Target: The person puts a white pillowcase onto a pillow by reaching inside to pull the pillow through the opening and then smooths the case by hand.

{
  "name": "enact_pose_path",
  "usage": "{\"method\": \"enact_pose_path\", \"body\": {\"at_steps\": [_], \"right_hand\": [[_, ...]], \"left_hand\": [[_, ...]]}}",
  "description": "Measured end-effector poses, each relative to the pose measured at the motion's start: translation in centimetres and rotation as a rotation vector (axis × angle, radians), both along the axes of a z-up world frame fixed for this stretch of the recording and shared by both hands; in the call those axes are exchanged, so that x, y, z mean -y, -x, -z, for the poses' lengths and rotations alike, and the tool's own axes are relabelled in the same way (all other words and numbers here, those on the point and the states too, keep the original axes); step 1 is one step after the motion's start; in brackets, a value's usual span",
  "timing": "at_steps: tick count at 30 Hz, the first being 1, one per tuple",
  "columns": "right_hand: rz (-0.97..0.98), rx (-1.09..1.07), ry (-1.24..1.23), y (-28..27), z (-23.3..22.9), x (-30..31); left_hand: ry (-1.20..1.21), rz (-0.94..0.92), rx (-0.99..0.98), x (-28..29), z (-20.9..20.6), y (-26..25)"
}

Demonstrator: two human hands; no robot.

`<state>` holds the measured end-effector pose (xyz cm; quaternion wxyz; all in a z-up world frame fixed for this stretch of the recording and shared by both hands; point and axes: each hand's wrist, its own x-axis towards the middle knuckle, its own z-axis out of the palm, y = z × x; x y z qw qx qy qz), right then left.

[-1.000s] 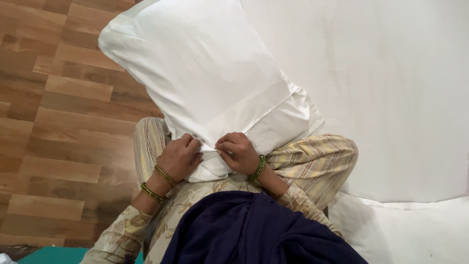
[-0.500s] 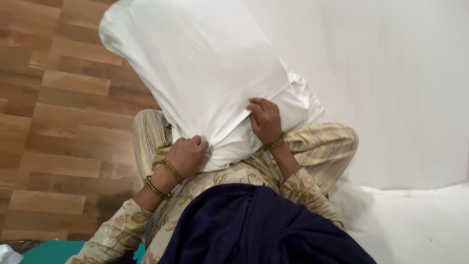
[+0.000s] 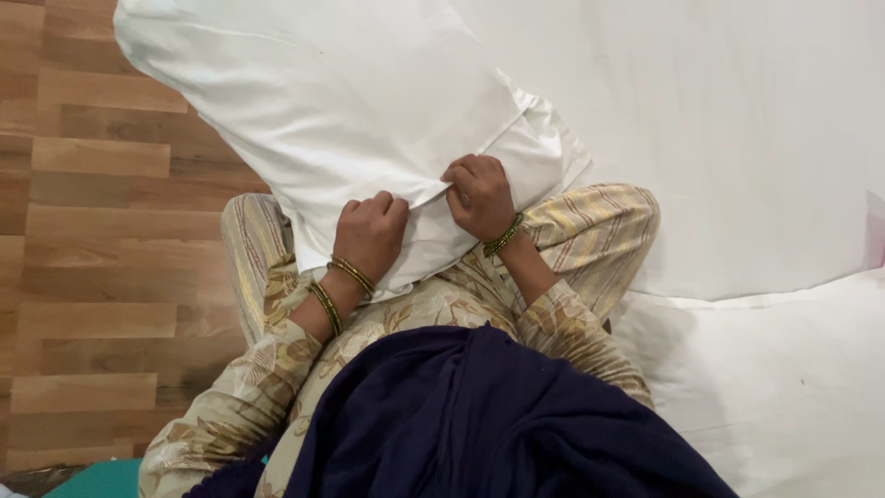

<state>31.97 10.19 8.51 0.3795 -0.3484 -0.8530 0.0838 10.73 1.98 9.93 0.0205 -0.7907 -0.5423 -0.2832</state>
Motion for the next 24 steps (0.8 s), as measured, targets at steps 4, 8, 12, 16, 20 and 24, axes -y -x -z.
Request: {"method": "enact_pose_path", "body": {"at_steps": [4, 8, 12, 16, 20, 24], "right_hand": [[0.037, 0.022, -0.163, 0.0, 1.7, -1.6], [0.237, 0.052, -0.171, -1.3, 2.5, -3.7], [0.368, 0.032, -0.057, -2.0, 3.2, -4.7], [0.449, -0.082, -0.052, -2.3, 4.0, -5.4], [0.502, -0.070, 0.031, -3.7, 4.2, -6.9], [0.376, 0.318, -0.047, -5.4, 4.1, -10.4]], "left_hand": [[0.158, 0.105, 0.012, 0.0, 0.0, 0.2], [0.229, 0.193, 0.149, 0.6, -0.8, 1.0], [0.315, 0.252, 0.100, -0.2, -1.2, 1.0], [0.404, 0.288, 0.068, -1.3, -1.2, 1.1], [0.567, 0.329, 0.027, -2.0, -1.6, 1.3], [0.679, 0.336, 0.018, -2.8, -1.6, 1.5]]}}
